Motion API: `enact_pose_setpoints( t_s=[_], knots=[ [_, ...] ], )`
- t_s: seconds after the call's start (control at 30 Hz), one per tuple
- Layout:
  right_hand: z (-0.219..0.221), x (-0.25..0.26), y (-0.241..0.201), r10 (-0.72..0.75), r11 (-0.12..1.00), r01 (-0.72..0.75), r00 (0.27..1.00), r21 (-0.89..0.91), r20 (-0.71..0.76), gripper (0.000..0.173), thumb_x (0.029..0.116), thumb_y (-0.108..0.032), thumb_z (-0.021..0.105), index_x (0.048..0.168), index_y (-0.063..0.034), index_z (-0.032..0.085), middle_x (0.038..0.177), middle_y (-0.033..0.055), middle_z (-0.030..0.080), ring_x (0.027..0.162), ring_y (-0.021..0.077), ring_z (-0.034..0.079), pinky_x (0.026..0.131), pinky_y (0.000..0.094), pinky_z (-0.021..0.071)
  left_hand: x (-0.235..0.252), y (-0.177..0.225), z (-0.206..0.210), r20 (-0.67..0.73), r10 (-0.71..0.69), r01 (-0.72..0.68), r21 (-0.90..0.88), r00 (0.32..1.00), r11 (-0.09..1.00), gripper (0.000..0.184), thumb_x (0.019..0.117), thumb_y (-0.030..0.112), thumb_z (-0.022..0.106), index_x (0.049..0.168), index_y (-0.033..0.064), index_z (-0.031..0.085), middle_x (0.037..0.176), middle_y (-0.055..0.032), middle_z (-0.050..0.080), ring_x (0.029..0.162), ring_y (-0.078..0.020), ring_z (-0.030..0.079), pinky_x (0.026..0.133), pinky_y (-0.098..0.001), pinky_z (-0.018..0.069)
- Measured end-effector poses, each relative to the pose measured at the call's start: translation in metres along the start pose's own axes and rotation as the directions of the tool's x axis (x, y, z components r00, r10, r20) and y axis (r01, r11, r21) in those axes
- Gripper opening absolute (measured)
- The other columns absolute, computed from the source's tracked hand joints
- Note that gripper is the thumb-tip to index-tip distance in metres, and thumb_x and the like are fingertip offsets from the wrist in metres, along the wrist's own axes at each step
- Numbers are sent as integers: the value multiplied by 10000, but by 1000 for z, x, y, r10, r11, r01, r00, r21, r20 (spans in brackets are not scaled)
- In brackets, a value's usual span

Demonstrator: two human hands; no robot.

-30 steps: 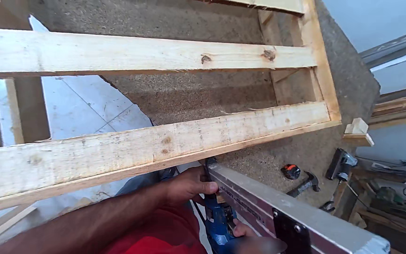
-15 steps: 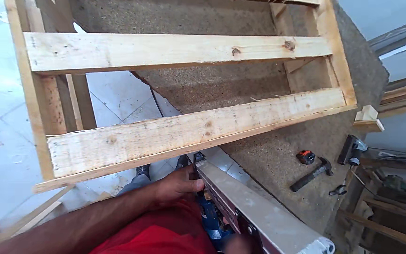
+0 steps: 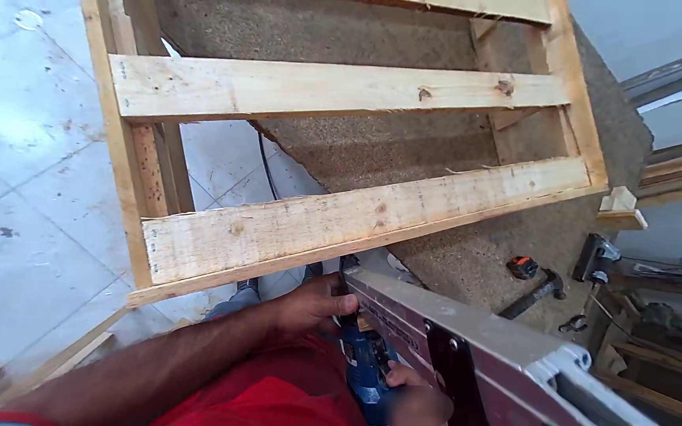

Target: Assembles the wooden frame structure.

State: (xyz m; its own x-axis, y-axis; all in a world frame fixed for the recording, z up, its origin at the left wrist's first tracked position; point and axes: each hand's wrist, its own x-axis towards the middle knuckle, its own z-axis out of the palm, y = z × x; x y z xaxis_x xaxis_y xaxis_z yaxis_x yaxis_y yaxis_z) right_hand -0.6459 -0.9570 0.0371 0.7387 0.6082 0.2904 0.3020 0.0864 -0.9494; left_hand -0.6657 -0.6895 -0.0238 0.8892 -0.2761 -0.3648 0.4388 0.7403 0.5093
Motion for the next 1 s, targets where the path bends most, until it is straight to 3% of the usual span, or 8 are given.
enact_pose_setpoints(
  t_s=[0.13, 0.2, 0.33, 0.47, 0.57, 0.7, 0.87, 1.0],
  knots=[
    [10, -11, -17, 90, 996, -86, 988, -37, 124, 242, 993, -328, 638, 1125, -127, 663, 1066, 36, 725, 1179, 182, 657, 1124, 431, 473, -32, -3, -12, 55, 2, 0, -35, 998, 999, 690, 879, 365, 811, 1430, 66, 521, 1303, -134, 667, 1176, -278, 670, 974, -482, 587],
    [35, -4, -34, 146, 988, -152, 983, 39, 115, 274, 971, -317, 699, 1165, -123, 702, 1158, 19, 736, 1187, 155, 665, 1131, 415, 475, -51, -4, -20, 61, -8, 10, -21, 998, 1000, 693, 875, 358, 808, 1439, 79, 519, 1342, -129, 646, 1196, -276, 660, 974, -480, 589],
    [83, 0, -43, 64, 995, -69, 996, 76, 68, 264, 933, -284, 758, 1123, -105, 715, 1134, -6, 731, 1158, 165, 672, 1059, 386, 534, -82, -5, -40, 64, 17, -17, -9, 998, 1000, 681, 888, 374, 794, 1443, 80, 532, 1342, -133, 641, 1188, -276, 657, 982, -484, 581],
    [91, -27, -26, -21, 995, 9, 991, 95, 129, 282, 939, -290, 733, 1152, -111, 687, 1182, 9, 702, 1260, 203, 611, 1138, 442, 466, -99, -2, -49, 54, -6, 7, -22, 999, 1000, 674, 886, 370, 801, 1439, 88, 539, 1352, -142, 637, 1188, -286, 659, 964, -486, 588],
    [98, -37, -20, -29, 998, 24, 997, 63, 78, 287, 944, -357, 716, 1119, -132, 684, 1144, 24, 714, 1239, 239, 628, 1133, 490, 470, -102, 1, -50, 45, -29, 29, -6, 999, 1000, 694, 878, 384, 802, 1440, 88, 522, 1370, -127, 633, 1206, -289, 654, 955, -491, 595],
    [101, -34, -26, -6, 1000, 6, 997, 10, 74, 281, 948, -350, 708, 1142, -150, 675, 1113, 9, 701, 1134, 185, 662, 1119, 446, 479, -101, 3, -53, 64, -43, 43, 1, 997, 999, 746, 857, 415, 821, 1448, 75, 517, 1338, -143, 650, 1190, -294, 664, 954, -491, 595],
    [106, -27, -33, -29, 999, 27, 998, 34, 59, 264, 939, -329, 709, 1105, -126, 689, 1042, 27, 720, 1066, 205, 687, 1098, 471, 497, -101, 4, -52, 80, -40, 43, -31, 996, 999, 731, 857, 397, 822, 1433, 70, 513, 1339, -145, 650, 1190, -295, 663, 935, -487, 599],
    [102, -26, -33, -11, 1000, 11, 1000, -5, 21, 238, 984, -342, 648, 1133, -157, 670, 986, 4, 722, 1101, 211, 687, 1078, 471, 515, -103, 8, -48, 66, -30, 31, -25, 997, 999, 601, 903, 406, 772, 1366, 88, 557, 1235, -106, 698, 1124, -250, 694, 920, -466, 607]
  ],
)
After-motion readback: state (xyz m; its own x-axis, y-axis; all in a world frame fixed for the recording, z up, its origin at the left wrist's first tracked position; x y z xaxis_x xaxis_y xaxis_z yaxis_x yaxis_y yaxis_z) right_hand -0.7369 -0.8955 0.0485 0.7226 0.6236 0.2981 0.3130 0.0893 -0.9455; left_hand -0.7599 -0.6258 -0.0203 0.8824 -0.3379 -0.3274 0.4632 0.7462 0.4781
